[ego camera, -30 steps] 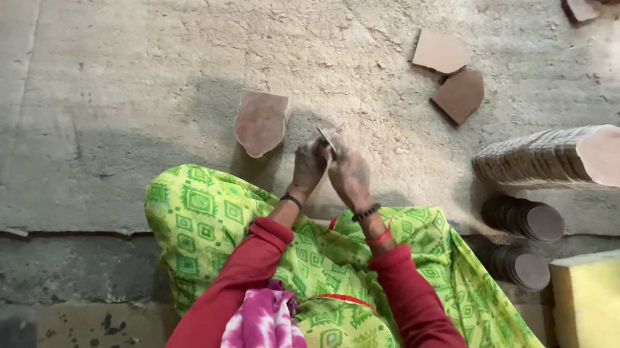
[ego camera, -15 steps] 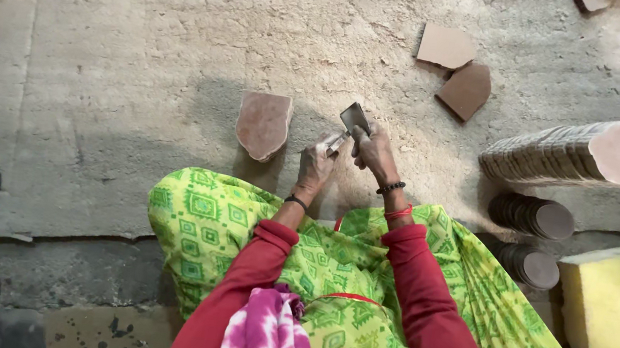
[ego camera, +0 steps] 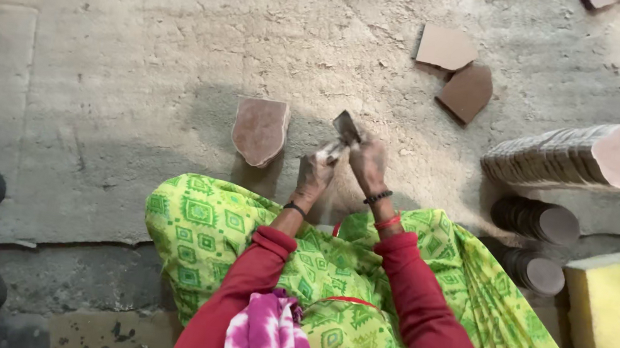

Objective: The person sits on the floor of a workshop and smooths small shaped clay pieces one at a time, rubbing each piece with a small abrasive block by hand. Finished pieces are set aside and stacked with others on the floor.

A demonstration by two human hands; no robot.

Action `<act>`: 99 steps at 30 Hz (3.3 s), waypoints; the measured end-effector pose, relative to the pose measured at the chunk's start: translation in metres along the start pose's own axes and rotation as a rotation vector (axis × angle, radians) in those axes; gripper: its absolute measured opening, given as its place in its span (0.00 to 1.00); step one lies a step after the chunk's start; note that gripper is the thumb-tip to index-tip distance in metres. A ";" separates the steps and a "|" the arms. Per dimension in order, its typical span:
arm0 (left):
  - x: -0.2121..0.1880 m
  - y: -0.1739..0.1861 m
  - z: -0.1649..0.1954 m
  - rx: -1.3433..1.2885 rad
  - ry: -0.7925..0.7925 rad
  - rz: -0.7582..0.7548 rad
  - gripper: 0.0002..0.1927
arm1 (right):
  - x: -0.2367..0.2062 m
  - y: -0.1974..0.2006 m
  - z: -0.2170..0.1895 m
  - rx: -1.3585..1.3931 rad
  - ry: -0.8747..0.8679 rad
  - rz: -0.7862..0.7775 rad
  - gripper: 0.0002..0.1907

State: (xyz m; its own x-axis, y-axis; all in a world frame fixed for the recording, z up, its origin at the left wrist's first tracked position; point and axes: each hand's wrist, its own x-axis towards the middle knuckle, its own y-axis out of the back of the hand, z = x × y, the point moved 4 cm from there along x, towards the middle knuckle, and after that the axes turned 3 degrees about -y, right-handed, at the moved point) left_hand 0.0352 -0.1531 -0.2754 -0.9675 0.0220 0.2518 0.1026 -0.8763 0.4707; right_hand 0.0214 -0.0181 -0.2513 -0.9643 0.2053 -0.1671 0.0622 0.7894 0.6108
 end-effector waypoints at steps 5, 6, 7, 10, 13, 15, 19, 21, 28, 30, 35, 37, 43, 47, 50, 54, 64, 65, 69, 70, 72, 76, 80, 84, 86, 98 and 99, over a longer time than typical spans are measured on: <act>-0.002 -0.001 -0.008 0.123 0.139 -0.134 0.10 | -0.009 -0.004 -0.005 -0.181 0.255 0.126 0.16; 0.000 0.003 -0.003 0.073 0.036 -0.048 0.07 | -0.011 -0.004 -0.006 -0.195 0.277 0.159 0.18; 0.000 0.006 0.003 0.024 -0.074 0.030 0.09 | -0.013 -0.002 -0.008 -0.207 0.294 0.198 0.19; 0.003 0.008 0.007 0.036 -0.058 0.039 0.13 | -0.013 0.000 -0.010 0.025 0.289 0.104 0.13; 0.007 0.010 0.008 -0.056 -0.015 0.033 0.08 | -0.011 0.005 -0.011 -0.378 0.192 0.157 0.19; 0.008 0.008 0.008 0.056 -0.015 -0.034 0.11 | -0.012 0.008 -0.015 -0.363 0.286 0.199 0.22; 0.010 0.008 0.006 -0.020 0.004 -0.034 0.13 | -0.016 0.007 -0.012 -0.234 0.341 0.229 0.17; 0.010 0.009 0.005 -0.018 -0.048 0.004 0.11 | -0.015 0.001 -0.003 -0.304 0.205 0.129 0.21; 0.010 0.014 0.010 -0.032 -0.110 0.050 0.16 | -0.016 0.000 0.003 -0.336 0.193 0.169 0.21; 0.009 0.014 0.011 0.020 -0.120 0.025 0.10 | -0.018 0.002 -0.001 -0.401 0.344 0.252 0.22; 0.005 0.007 -0.001 0.061 0.018 -0.024 0.11 | -0.016 -0.002 0.003 -0.362 0.165 0.082 0.19; 0.006 0.005 -0.003 0.125 0.063 -0.049 0.09 | -0.014 0.001 0.000 -0.364 0.211 0.161 0.11; 0.010 0.013 0.011 0.108 -0.175 -0.030 0.12 | -0.009 0.001 -0.004 -0.358 0.278 0.171 0.13; 0.013 0.020 0.015 0.047 -0.089 0.038 0.13 | -0.013 -0.001 -0.006 -0.327 0.309 0.178 0.12; 0.013 0.018 0.012 0.012 -0.078 0.027 0.13 | -0.013 -0.001 -0.012 -0.411 0.367 0.211 0.17; 0.014 0.011 0.001 0.155 0.001 -0.027 0.07 | -0.002 0.009 -0.012 -0.303 0.273 0.189 0.13; 0.014 0.012 -0.007 0.003 0.150 -0.077 0.11 | 0.000 0.022 0.021 0.701 -0.361 0.050 0.14; 0.014 0.013 -0.006 0.016 0.134 -0.049 0.11 | 0.000 0.021 0.019 0.661 -0.284 0.064 0.15; 0.021 0.013 -0.003 0.056 0.115 -0.045 0.09 | -0.006 0.012 0.006 0.325 -0.007 0.087 0.24; 0.021 0.014 -0.002 0.061 0.131 -0.064 0.08 | -0.008 0.009 0.003 0.192 0.054 0.077 0.26; 0.023 0.019 0.009 -0.056 0.030 0.004 0.10 | -0.015 0.004 0.002 -0.173 0.101 0.126 0.21; 0.025 0.015 0.018 -0.001 0.057 -0.030 0.08 | -0.035 0.000 -0.004 -0.354 0.415 0.288 0.21; 0.033 0.010 0.015 0.004 0.051 -0.044 0.08 | -0.022 -0.004 -0.004 -0.468 0.306 0.204 0.22; 0.039 0.015 0.012 -0.060 0.027 -0.023 0.06 | 0.008 -0.005 -0.020 -0.543 0.261 0.037 0.18; 0.038 0.017 0.017 -0.042 -0.021 -0.017 0.06 | 0.011 -0.002 -0.028 -0.580 0.307 0.040 0.14; 0.042 0.018 0.017 -0.127 -0.027 -0.017 0.09 | -0.022 0.026 0.019 -0.304 0.104 0.201 0.23; 0.040 0.017 0.017 -0.172 -0.054 -0.001 0.10 | -0.019 0.028 0.019 -0.229 0.056 0.215 0.21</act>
State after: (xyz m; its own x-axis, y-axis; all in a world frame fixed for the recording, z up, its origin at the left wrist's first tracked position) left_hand 0.0023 -0.1592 -0.2425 -0.9534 0.0442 0.2984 0.0565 -0.9456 0.3205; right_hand 0.0459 0.0115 -0.2457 -0.9484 0.3162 0.0236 0.2126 0.5790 0.7871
